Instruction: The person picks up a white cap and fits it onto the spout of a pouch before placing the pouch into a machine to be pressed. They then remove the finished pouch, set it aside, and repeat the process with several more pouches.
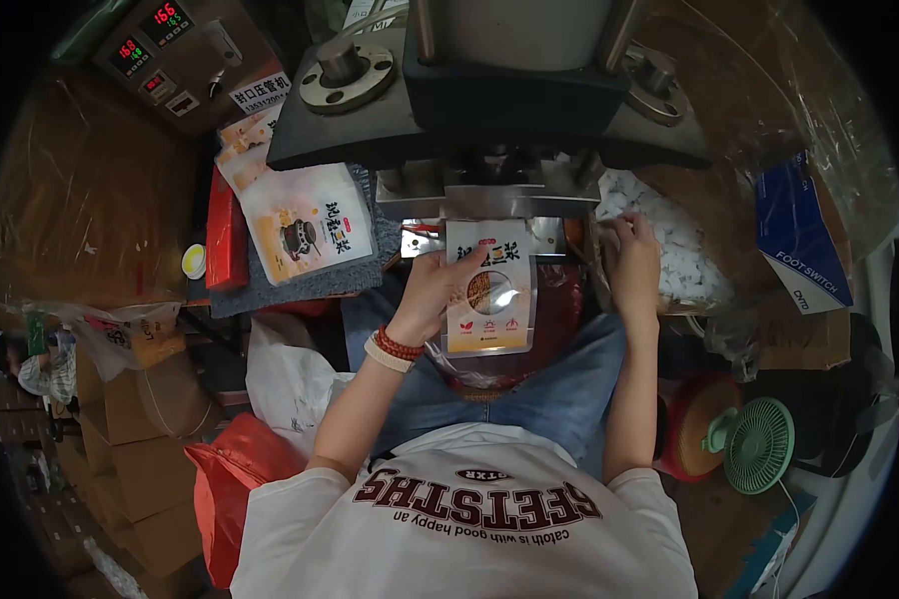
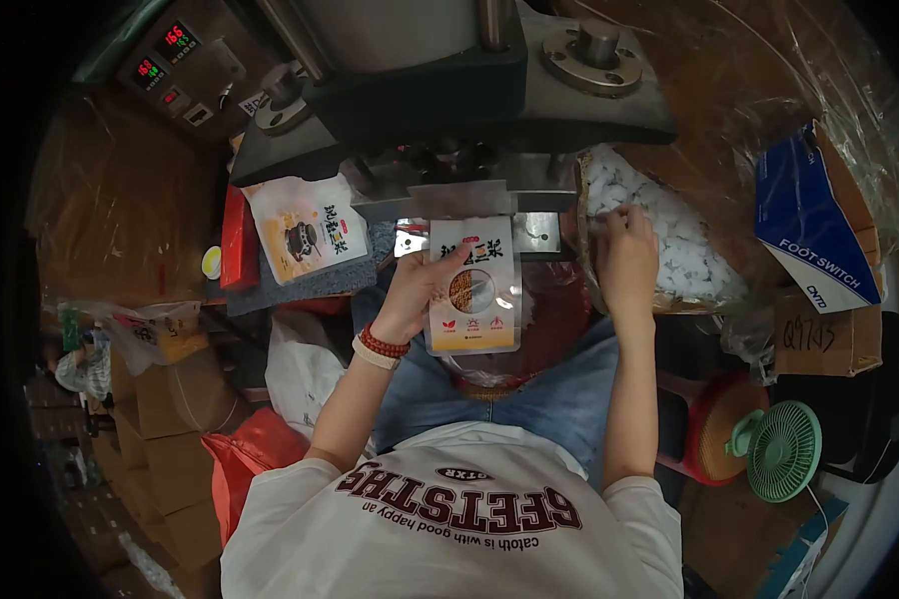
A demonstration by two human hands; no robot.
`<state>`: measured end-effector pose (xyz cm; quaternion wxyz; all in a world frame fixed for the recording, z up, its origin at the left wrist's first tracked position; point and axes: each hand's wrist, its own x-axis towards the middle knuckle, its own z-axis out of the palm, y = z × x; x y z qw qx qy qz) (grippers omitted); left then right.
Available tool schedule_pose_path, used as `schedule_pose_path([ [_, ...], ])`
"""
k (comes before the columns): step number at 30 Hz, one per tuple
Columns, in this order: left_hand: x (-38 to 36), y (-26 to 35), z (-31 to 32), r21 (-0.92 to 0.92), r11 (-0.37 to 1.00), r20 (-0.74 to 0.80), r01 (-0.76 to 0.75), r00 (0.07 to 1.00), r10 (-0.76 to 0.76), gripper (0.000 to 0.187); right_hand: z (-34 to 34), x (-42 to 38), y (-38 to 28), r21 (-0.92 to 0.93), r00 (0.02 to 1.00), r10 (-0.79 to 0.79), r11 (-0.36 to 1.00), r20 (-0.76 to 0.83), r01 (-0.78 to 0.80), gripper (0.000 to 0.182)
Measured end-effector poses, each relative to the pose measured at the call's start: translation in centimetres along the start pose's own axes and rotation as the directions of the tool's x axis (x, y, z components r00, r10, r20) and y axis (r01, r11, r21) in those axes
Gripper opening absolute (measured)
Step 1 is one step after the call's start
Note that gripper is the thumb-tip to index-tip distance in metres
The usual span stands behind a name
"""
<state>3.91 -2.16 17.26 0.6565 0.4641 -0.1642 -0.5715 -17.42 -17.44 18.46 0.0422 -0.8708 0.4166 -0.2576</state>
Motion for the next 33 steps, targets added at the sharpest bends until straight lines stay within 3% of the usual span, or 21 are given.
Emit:
schedule_pose_path([
  [3, -0.5, 0.9, -1.6, 0.291, 0.956, 0.025, 0.037, 0.999, -0.046, 0.037, 0.0, -0.1, 0.1, 0.041, 0.997, 0.021, 0.999, 0.074, -0.024, 0.02],
  [4, -0.8, 1.6, -2.6, 0.532, 0.838, -0.062, -0.119, 0.982, 0.179, 0.046, -0.1, 0.0, 0.1, 0.046, 0.997, 0.016, 0.999, 0.073, -0.019, 0.02],
  [5, -1.1, 2.2, -3.6, 0.742, 0.635, -0.082, -0.216, 0.911, 0.405, 0.055, -0.4, 0.0, 0.2, 0.022, 0.996, -0.014, 1.0, 0.092, 0.012, 0.021],
  [6, -1.9, 3.5, -4.9, 0.975, 0.15, 0.018, -0.164, 0.732, 0.681, 0.083, -0.6, -0.2, 0.3, -0.002, 0.993, -0.036, 0.999, 0.115, 0.037, 0.022],
  [8, -3.9, 4.3, -6.9, 0.833, -0.444, 0.115, 0.33, 0.681, 0.723, 0.101, -1.0, 0.0, 0.1, -0.037, 0.993, -0.086, 0.995, 0.083, 0.089, 0.023],
  [9, -4.4, 3.3, -9.7, 0.86, -0.411, 0.036, 0.304, 0.766, 0.642, 0.103, -1.2, 0.2, 0.0, -0.072, 0.988, -0.144, 0.986, 0.05, 0.148, 0.024],
  [12, -7.0, 2.7, -12.5, 0.867, -0.498, 0.312, -0.018, 0.799, 0.514, 0.062, -2.4, 0.5, -0.5, 0.174, 0.999, -0.01, 0.985, -0.053, 0.019, 0.027],
  [13, -7.8, 2.9, -12.1, 0.868, -0.496, 0.308, -0.017, 0.803, 0.511, 0.062, -3.2, 0.3, -1.3, 0.174, 0.999, -0.009, 0.985, -0.046, 0.017, 0.027],
  [14, -8.5, 3.0, -11.7, 0.962, -0.265, 0.201, -0.061, 0.816, 0.541, 0.053, -4.0, 0.1, -2.7, 0.532, 0.987, 0.158, 0.839, -0.041, -0.112, 0.029],
  [15, -9.0, 3.3, -11.3, 0.995, -0.018, 0.092, -0.098, 0.832, 0.547, 0.048, -4.6, -0.2, -4.3, 0.808, 0.951, 0.309, 0.553, 0.025, -0.201, 0.032],
  [16, -9.0, 3.3, -10.1, 0.984, 0.052, 0.093, -0.168, 0.747, 0.658, 0.042, -5.0, -1.0, -5.8, 0.808, 0.952, 0.306, 0.554, 0.026, -0.2, 0.032],
  [18, -8.9, 3.1, -8.3, 0.961, 0.107, 0.112, -0.255, 0.711, 0.694, 0.043, -5.7, -2.6, -8.9, 0.964, 0.994, 0.1, 0.257, 0.034, -0.059, 0.038],
  [21, -9.0, 2.9, -4.7, 0.906, 0.187, 0.139, -0.379, 0.684, 0.716, 0.044, -3.6, -3.5, -11.8, 0.904, 0.961, -0.256, 0.379, -0.1, 0.195, 0.042],
  [23, -9.2, 3.2, -3.0, 0.845, -0.05, 0.421, -0.532, 0.606, 0.675, 0.042, -3.0, -3.8, -13.0, 0.916, 0.951, -0.303, 0.358, -0.068, 0.18, 0.043],
  [25, -9.5, 3.9, -1.7, 0.848, -0.101, 0.457, -0.52, 0.621, 0.637, 0.038, -3.6, -3.6, -12.1, 0.922, 0.926, -0.359, 0.308, -0.118, 0.236, 0.046],
  [27, -9.4, 3.9, -1.2, 0.668, 0.23, 0.501, -0.708, 0.655, 0.566, 0.035, -4.0, -3.5, -11.3, 0.928, 0.872, -0.448, 0.201, -0.199, 0.315, 0.053],
  [28, -9.0, 3.1, -1.0, 0.666, 0.269, 0.473, -0.696, 0.672, 0.569, 0.024, -4.1, -3.8, -11.3, 0.928, 0.873, -0.446, 0.203, -0.198, 0.314, 0.053],
  [29, -8.2, 1.8, -0.9, 0.663, 0.271, 0.475, -0.698, 0.672, 0.568, 0.024, -4.1, -4.1, -11.4, 0.962, 0.943, -0.333, 0.254, -0.015, 0.104, 0.053],
  [30, -7.3, 0.2, -0.9, 0.666, 0.45, 0.376, -0.595, 0.788, 0.487, 0.019, -4.1, -4.2, -11.5, 0.955, 0.963, -0.209, 0.276, 0.173, -0.112, 0.052],
  [32, -5.6, -1.5, -1.7, 0.665, 0.706, 0.184, -0.244, 0.969, 0.162, 0.024, -3.7, -3.2, -10.9, 0.856, 0.996, -0.067, 0.517, 0.067, -0.023, 0.049],
  [33, -4.8, -2.1, -1.5, 0.665, 0.705, 0.186, -0.247, 0.969, 0.165, 0.024, -3.5, -2.8, -9.7, 0.794, 0.998, -0.048, 0.606, -0.029, 0.052, 0.047],
])
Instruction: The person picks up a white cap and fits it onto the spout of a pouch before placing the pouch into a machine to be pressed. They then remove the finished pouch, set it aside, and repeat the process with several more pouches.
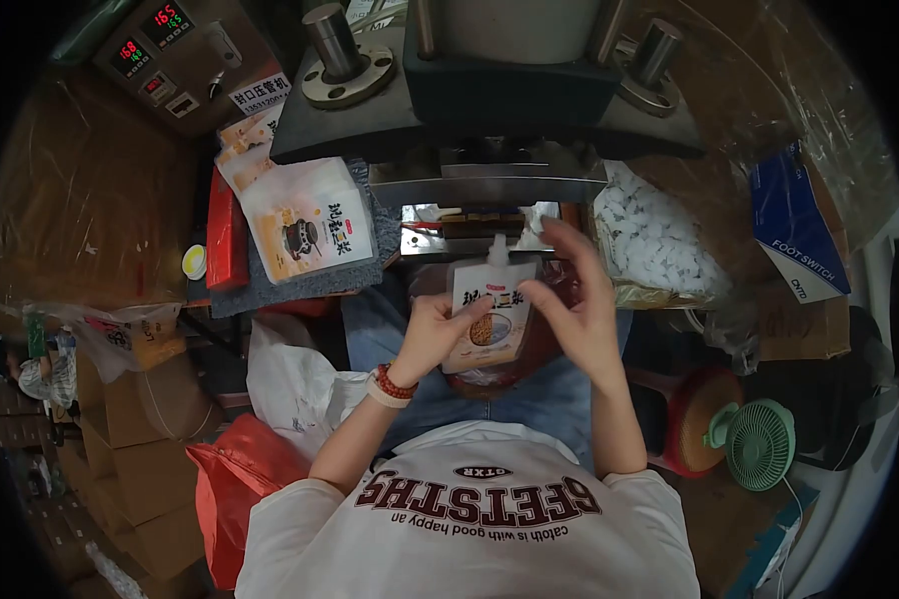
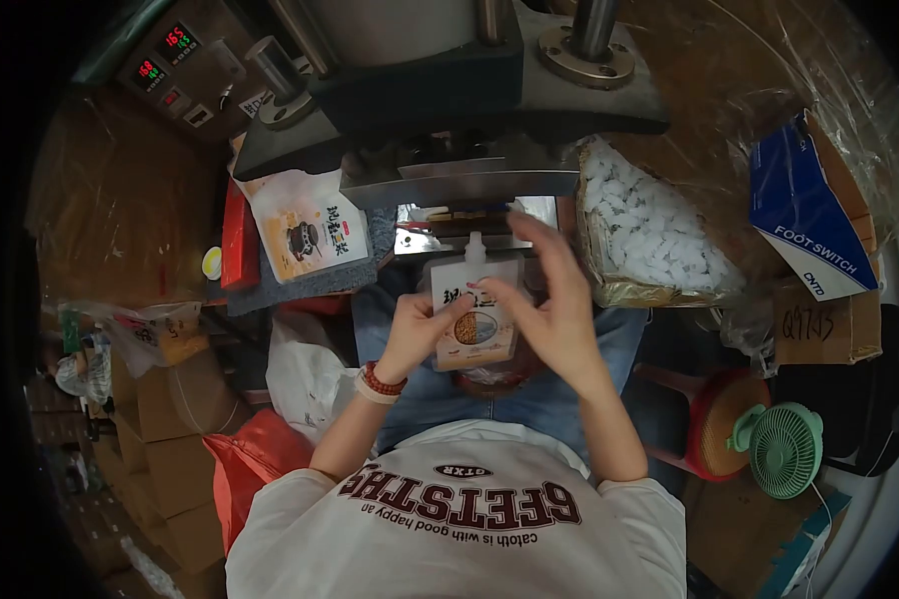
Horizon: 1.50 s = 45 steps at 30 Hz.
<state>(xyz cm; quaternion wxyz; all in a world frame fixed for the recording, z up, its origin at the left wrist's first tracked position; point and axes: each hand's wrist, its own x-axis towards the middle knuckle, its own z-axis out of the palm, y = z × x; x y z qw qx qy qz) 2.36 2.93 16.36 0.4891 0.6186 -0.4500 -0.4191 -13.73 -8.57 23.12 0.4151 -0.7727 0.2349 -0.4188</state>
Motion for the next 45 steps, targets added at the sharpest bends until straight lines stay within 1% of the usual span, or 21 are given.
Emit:
schedule_pose_path([
  [3, 2.1, 0.4, 0.8, -0.555, 0.811, -0.038, 0.183, 0.969, -0.244, 0.024, -4.5, 0.7, 0.5, -0.174, 0.985, 0.074, 0.98, -0.153, -0.1, 0.031],
  [7, 4.1, 1.6, -0.1, -0.667, 0.726, -0.024, 0.17, 0.968, -0.249, 0.022, -6.5, 2.7, 4.3, -0.615, 0.965, -0.095, 0.784, -0.244, -0.079, 0.026],
  [9, 4.5, 1.2, -0.2, -0.67, 0.721, -0.027, 0.178, 0.964, -0.264, 0.022, -6.3, 2.2, 9.0, -0.829, 0.999, 0.032, 0.558, -0.031, -0.043, 0.026],
  [12, 4.3, 1.6, -0.8, -0.671, 0.724, -0.066, 0.16, 0.96, -0.273, 0.025, -6.3, 2.6, 9.0, -0.742, 0.989, 0.142, 0.658, -0.043, -0.127, 0.027],
  [14, 4.0, 2.1, -2.9, -0.231, 0.941, -0.1, 0.248, 0.956, -0.277, 0.039, -6.3, 2.4, 8.8, -0.732, 0.981, 0.195, 0.665, -0.021, -0.148, 0.026],
  [15, 3.8, 1.0, -4.1, 0.023, 0.995, -0.34, 0.095, 0.937, -0.081, 0.061, -6.5, 2.4, 9.2, -0.736, 0.992, 0.126, 0.671, -0.009, -0.092, 0.026],
  [16, 3.1, 1.4, -5.4, 0.558, 0.824, -0.508, 0.104, 0.828, 0.239, 0.07, -6.6, 2.2, 9.3, -0.74, 0.998, 0.063, 0.671, 0.001, -0.041, 0.025],
  [17, 2.1, 1.8, -6.8, 0.889, 0.391, -0.439, 0.238, 0.685, 0.581, 0.08, -6.6, 2.1, 9.3, -0.74, 0.998, 0.068, 0.67, -0.001, -0.046, 0.025],
  [18, 1.2, 0.5, -8.2, 0.89, 0.39, -0.436, 0.235, 0.688, 0.58, 0.08, -6.4, 2.2, 9.0, -0.765, 0.997, 0.075, 0.643, 0.006, -0.043, 0.025],
  [20, -1.1, -3.2, -10.5, 0.93, 0.245, -0.345, 0.275, 0.883, 0.319, 0.079, -6.3, 2.6, 9.0, -0.788, 0.996, 0.087, 0.614, 0.013, -0.043, 0.025],
  [24, -4.4, -3.0, -11.0, 0.935, 0.355, -0.144, -0.012, 0.901, 0.408, 0.06, -6.4, 3.1, 8.4, -0.843, 0.999, -0.013, 0.537, -0.031, -0.02, 0.024],
  [26, -5.1, -1.4, -10.0, 0.683, 0.726, -0.41, 0.082, 0.865, 0.289, 0.048, -6.2, 3.8, 6.1, -0.825, 0.991, -0.102, 0.565, -0.09, -0.017, 0.023],
  [28, -4.8, 0.2, -8.4, 0.667, 0.738, -0.466, 0.102, 0.831, 0.305, 0.044, -5.2, 2.9, 2.1, -0.366, 0.973, -0.097, 0.931, -0.21, 0.014, 0.022],
  [30, -4.1, 0.5, -7.0, 0.621, 0.771, -0.438, -0.144, 0.751, 0.494, 0.047, -3.5, 0.9, -0.5, 0.14, 0.999, 0.024, 0.99, 0.028, -0.028, 0.022],
  [32, -3.7, 2.2, -5.2, 0.623, 0.763, -0.406, -0.17, 0.764, 0.502, 0.047, -1.2, -0.4, -1.5, 0.282, 0.958, -0.018, 0.957, 0.287, -0.066, 0.02],
  [36, -3.8, 4.9, -3.8, 0.768, 0.572, -0.201, -0.289, 0.739, 0.643, 0.047, 1.1, -0.6, -1.9, 0.01, 0.946, -0.154, 0.987, 0.284, 0.158, 0.027],
  [38, -4.2, 5.7, -3.7, 0.866, 0.398, -0.045, -0.301, 0.748, 0.662, 0.048, -0.3, -0.3, -3.0, -0.309, 0.881, -0.236, 0.873, 0.409, 0.377, 0.035],
  [40, -4.3, 5.9, -3.4, 0.867, 0.38, 0.006, -0.323, 0.769, 0.64, 0.049, -0.8, -0.2, -3.6, -0.371, 0.856, -0.238, 0.824, 0.459, 0.428, 0.038],
  [43, -3.4, 3.1, -2.3, 0.725, 0.588, 0.001, -0.359, 0.854, 0.521, 0.034, -1.2, 0.3, -2.8, -0.379, 0.86, -0.233, 0.823, 0.455, 0.423, 0.042],
  [44, -2.9, 0.4, -1.6, 0.454, 0.877, -0.072, -0.157, 0.975, 0.211, 0.022, -1.2, 0.7, -2.3, -0.317, 0.889, -0.236, 0.873, 0.392, 0.371, 0.042],
  [45, -2.6, -1.0, -1.0, 0.132, 0.983, -0.028, 0.131, 0.991, -0.129, 0.013, -1.6, 0.8, -2.0, -0.316, 0.89, -0.235, 0.874, 0.391, 0.369, 0.042],
])
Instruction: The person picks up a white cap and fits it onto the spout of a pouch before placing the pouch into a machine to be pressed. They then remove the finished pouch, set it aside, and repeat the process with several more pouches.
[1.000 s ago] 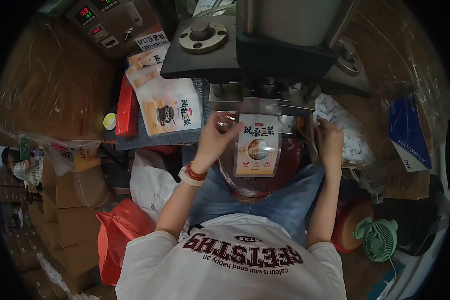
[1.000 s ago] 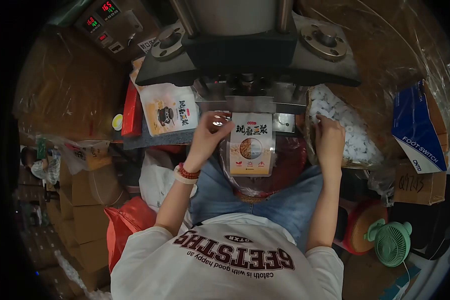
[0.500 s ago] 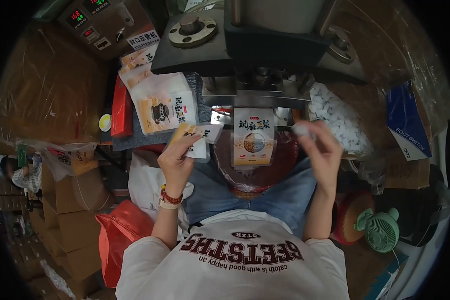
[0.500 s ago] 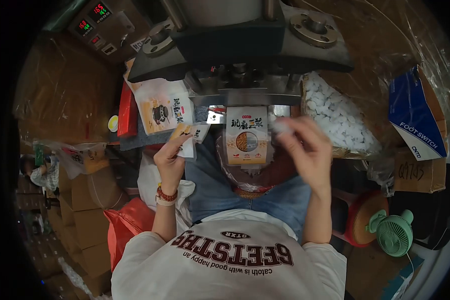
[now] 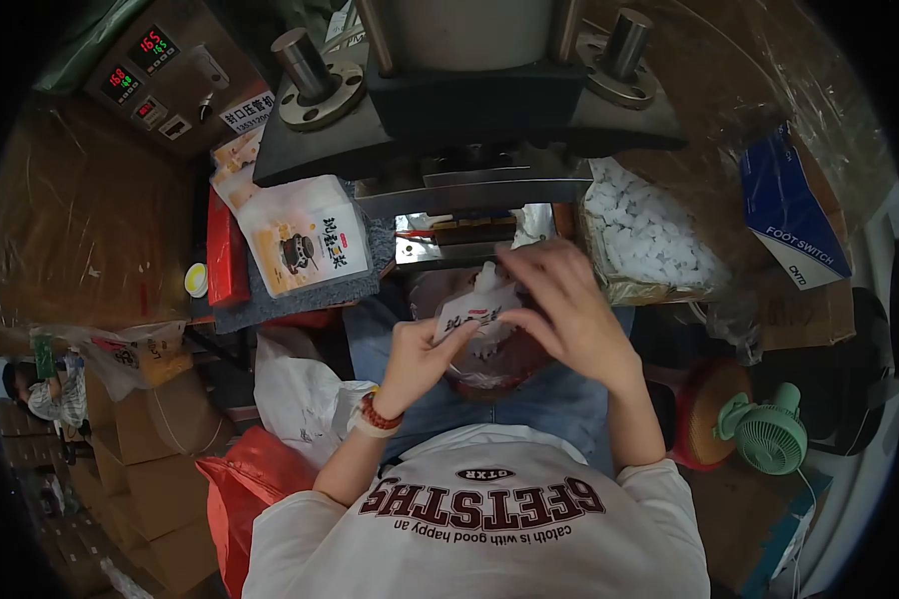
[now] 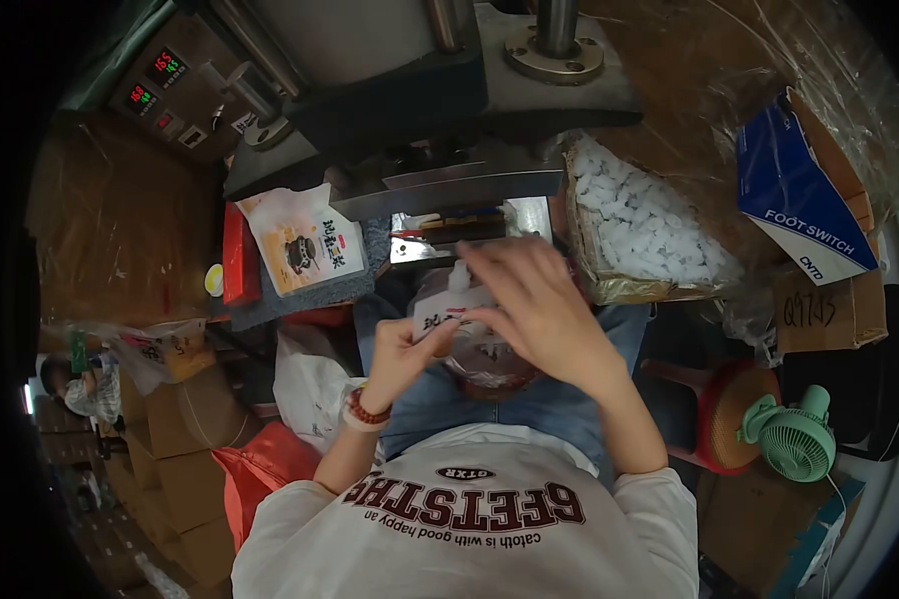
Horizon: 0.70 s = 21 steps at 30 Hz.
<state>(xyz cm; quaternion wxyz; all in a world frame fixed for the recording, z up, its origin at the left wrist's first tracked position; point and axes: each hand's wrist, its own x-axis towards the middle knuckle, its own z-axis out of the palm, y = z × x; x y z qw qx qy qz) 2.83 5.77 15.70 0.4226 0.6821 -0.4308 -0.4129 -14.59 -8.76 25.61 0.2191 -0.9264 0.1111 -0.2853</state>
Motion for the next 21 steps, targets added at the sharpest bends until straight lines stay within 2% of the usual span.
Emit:
schedule_pose_path([
  [1, 0.4, 0.1, 1.0, 0.003, 1.0, 0.0, 0.003, 1.0, -0.003, 0.013, -0.6, -0.5, 0.8, -0.04, 0.989, 0.072, 0.996, -0.126, -0.078, 0.04],
  [2, 1.3, 0.5, 2.1, -0.251, 0.967, 0.008, 0.048, 0.999, -0.047, 0.016, -1.3, -0.9, 1.7, -0.07, 0.957, 0.136, 0.985, -0.256, -0.159, 0.039],
  [3, 2.1, 0.9, 2.6, -0.488, 0.868, 0.027, 0.089, 0.996, -0.087, 0.024, -2.3, -1.3, 2.8, -0.055, 0.926, 0.236, 0.963, -0.295, -0.263, 0.037],
  [4, 2.8, 1.3, 2.4, -0.58, 0.799, 0.068, 0.157, 0.987, -0.144, 0.023, -3.3, -1.5, 3.8, -0.036, 0.883, 0.333, 0.93, -0.33, -0.365, 0.035],
  [5, 3.6, 1.9, 2.0, -0.58, 0.8, 0.071, 0.157, 0.987, -0.143, 0.023, -3.8, -1.3, 4.5, -0.075, 0.84, 0.34, 0.911, -0.423, -0.406, 0.03],
  [6, 4.2, 3.2, 1.5, -0.639, 0.75, 0.071, 0.168, 0.985, -0.16, 0.023, -3.9, -1.4, 5.5, -0.077, 0.84, 0.34, 0.91, -0.422, -0.408, 0.03],
  [8, 5.8, 3.7, 0.8, -0.719, 0.671, 0.09, 0.18, 0.982, -0.166, 0.025, -2.8, -2.4, 7.9, -0.445, 0.846, 0.423, 0.72, -0.326, -0.532, 0.024],
  [9, 6.2, 3.6, 0.8, -0.723, 0.667, 0.087, 0.181, 0.981, -0.171, 0.025, -1.7, -2.9, 9.0, -0.446, 0.848, 0.423, 0.723, -0.318, -0.528, 0.024],
  [11, 7.0, 3.6, 0.5, -0.768, 0.624, 0.054, 0.143, 0.986, -0.16, 0.025, 0.3, -3.5, 11.0, -0.55, 0.841, 0.51, 0.657, -0.18, -0.516, 0.021],
  [15, 7.2, 2.7, -0.1, -0.735, 0.655, 0.085, 0.175, 0.982, -0.167, 0.029, -0.1, -3.7, 10.9, -0.454, 0.888, 0.429, 0.766, -0.167, -0.456, 0.016],
  [16, 7.0, 2.6, -1.4, -0.629, 0.751, 0.105, 0.201, 0.979, -0.174, 0.032, -0.3, -3.4, 10.6, -0.467, 0.891, 0.421, 0.761, -0.173, -0.45, 0.017],
  [17, 6.7, 2.3, -2.6, -0.456, 0.89, -0.12, 0.007, 0.99, -0.07, 0.037, -0.4, -3.2, 10.5, -0.48, 0.894, 0.412, 0.757, -0.178, -0.444, 0.018],
  [18, 6.3, 1.9, -4.1, -0.221, 0.963, -0.312, -0.154, 0.947, 0.08, 0.041, -0.4, -3.1, 10.7, -0.479, 0.896, 0.408, 0.76, -0.176, -0.44, 0.018],
  [19, 5.4, 1.4, -6.1, 0.395, 0.914, -0.515, -0.093, 0.802, 0.304, 0.064, -0.4, -3.3, 11.0, -0.426, 0.892, 0.408, 0.784, -0.195, -0.452, 0.019],
  [20, 4.3, 1.2, -7.2, 0.693, 0.71, -0.518, 0.124, 0.771, 0.371, 0.074, -0.4, -3.6, 11.1, -0.372, 0.886, 0.412, 0.804, -0.214, -0.464, 0.021],
  [21, 3.2, 1.2, -8.1, 0.859, 0.388, -0.491, 0.334, 0.752, 0.439, 0.085, -0.4, -3.6, 11.2, -0.371, 0.886, 0.413, 0.805, -0.213, -0.464, 0.021],
])
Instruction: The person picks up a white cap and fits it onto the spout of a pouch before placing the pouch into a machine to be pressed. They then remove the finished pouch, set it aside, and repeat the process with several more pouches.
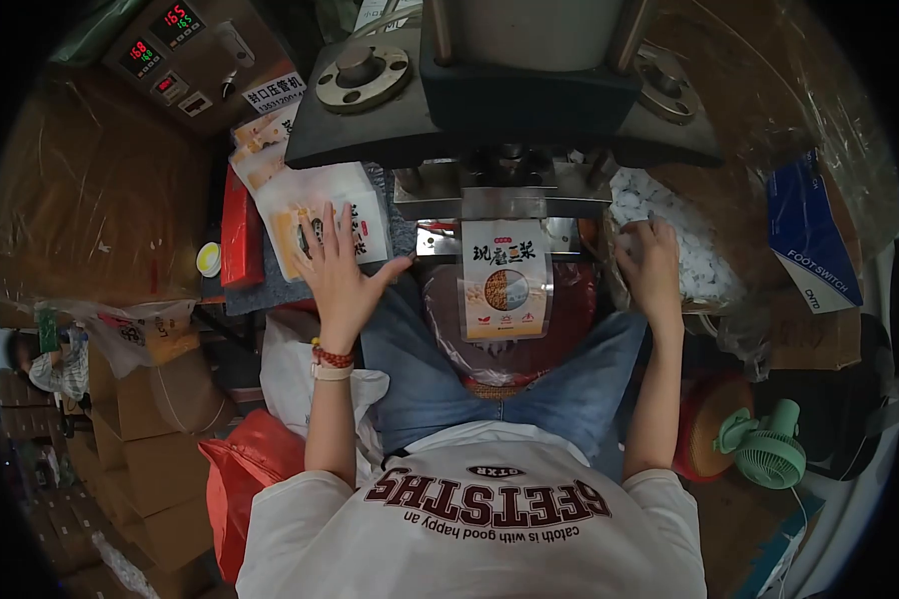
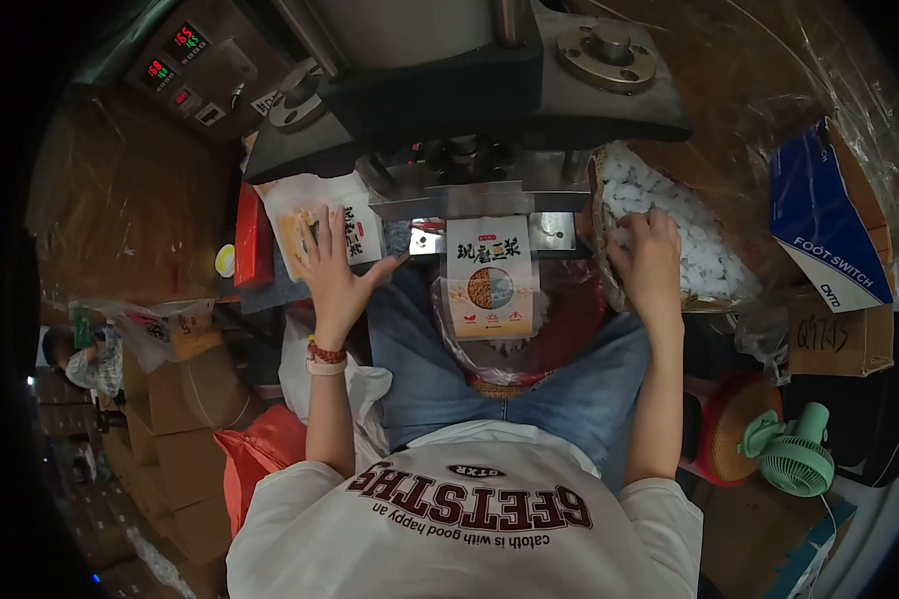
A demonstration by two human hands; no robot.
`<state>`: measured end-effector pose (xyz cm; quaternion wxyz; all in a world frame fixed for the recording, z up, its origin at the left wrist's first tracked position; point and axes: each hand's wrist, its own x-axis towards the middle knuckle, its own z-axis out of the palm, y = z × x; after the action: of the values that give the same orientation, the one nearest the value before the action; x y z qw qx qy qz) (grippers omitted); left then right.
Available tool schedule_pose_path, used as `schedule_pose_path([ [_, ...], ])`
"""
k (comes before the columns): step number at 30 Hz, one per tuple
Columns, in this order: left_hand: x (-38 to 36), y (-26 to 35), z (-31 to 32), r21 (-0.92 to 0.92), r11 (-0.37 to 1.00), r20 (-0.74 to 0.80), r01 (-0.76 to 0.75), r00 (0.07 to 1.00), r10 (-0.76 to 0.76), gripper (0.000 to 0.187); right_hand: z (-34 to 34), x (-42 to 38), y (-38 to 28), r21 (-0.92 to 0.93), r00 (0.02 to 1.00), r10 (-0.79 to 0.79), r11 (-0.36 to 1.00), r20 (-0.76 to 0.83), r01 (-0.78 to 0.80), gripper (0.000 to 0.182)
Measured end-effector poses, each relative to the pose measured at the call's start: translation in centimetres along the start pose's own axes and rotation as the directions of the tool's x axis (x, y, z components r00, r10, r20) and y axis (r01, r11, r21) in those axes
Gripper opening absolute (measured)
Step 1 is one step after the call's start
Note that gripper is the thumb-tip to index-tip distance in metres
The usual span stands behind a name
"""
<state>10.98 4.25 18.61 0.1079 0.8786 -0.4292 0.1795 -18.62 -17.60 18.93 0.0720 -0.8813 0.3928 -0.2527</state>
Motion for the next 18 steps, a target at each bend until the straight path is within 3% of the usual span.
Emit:
schedule_pose_path([
  [1, -1.3, -2.5, 1.8, -0.084, 0.996, 0.133, -0.035, 0.99, 0.046, 0.09, 0.0, 0.3, 0.0, -0.007, 0.995, -0.021, 1.0, -0.094, 0.02, 0.022],
  [3, -3.6, -4.4, 2.2, -0.166, 0.952, 0.157, -0.256, 0.946, 0.282, 0.078, -0.2, 0.6, -0.2, -0.013, 0.981, -0.043, 0.999, -0.191, 0.041, 0.024],
  [4, -4.2, -5.0, 2.0, -0.229, 0.932, 0.091, -0.282, 0.947, 0.309, 0.065, -0.5, 0.6, -0.7, 0.174, 0.964, 0.093, 0.984, -0.249, -0.05, 0.024],
  [5, -5.0, -5.3, 1.9, -0.344, 0.909, 0.028, -0.234, 0.965, 0.26, 0.058, -0.8, 0.5, -1.3, 0.357, 0.933, 0.233, 0.925, -0.272, -0.127, 0.025],
  [6, -5.4, -5.4, 1.3, -0.456, 0.87, -0.031, -0.19, 0.98, 0.198, 0.053, -1.4, 0.3, -2.2, 0.357, 0.935, 0.231, 0.925, -0.268, -0.126, 0.025],
  [7, -5.2, -4.0, 0.0, -0.603, 0.795, -0.057, -0.062, 0.998, 0.034, 0.043, -2.1, 0.0, -3.4, 0.549, 0.941, 0.247, 0.832, -0.233, -0.082, 0.026],
  [8, -5.2, -3.3, -0.4, -0.604, 0.795, -0.059, -0.057, 0.998, 0.027, 0.043, -2.9, -0.4, -4.8, 0.714, 0.947, 0.253, 0.699, -0.196, -0.039, 0.026],
  [10, -5.3, -1.8, -1.1, -0.731, 0.683, -0.045, 0.003, 0.998, -0.052, 0.04, -3.9, -1.6, -8.3, 0.74, 0.986, 0.061, 0.668, -0.158, 0.077, 0.025],
  [12, -5.2, 0.9, -2.7, -0.744, 0.668, -0.039, -0.005, 0.999, -0.036, 0.042, -3.7, -2.5, -11.3, 0.593, 0.949, -0.231, 0.741, -0.214, 0.314, 0.032],
  [14, -4.9, 2.9, -3.6, -0.65, 0.716, -0.223, -0.255, 0.964, 0.142, 0.043, -1.5, -3.2, -13.3, 0.6, 0.921, -0.327, 0.7, -0.214, 0.388, 0.023],
  [16, -4.8, 3.7, -5.2, -0.615, 0.722, -0.239, -0.318, 0.947, 0.214, 0.042, -1.5, -3.4, -13.6, 0.559, 0.888, -0.4, 0.693, -0.226, 0.455, 0.029],
  [18, -4.6, 3.7, -6.1, -0.651, 0.664, -0.2, -0.369, 0.927, 0.318, 0.042, -3.1, -3.4, -13.7, 0.658, 0.874, -0.452, 0.606, -0.178, 0.447, 0.035],
])
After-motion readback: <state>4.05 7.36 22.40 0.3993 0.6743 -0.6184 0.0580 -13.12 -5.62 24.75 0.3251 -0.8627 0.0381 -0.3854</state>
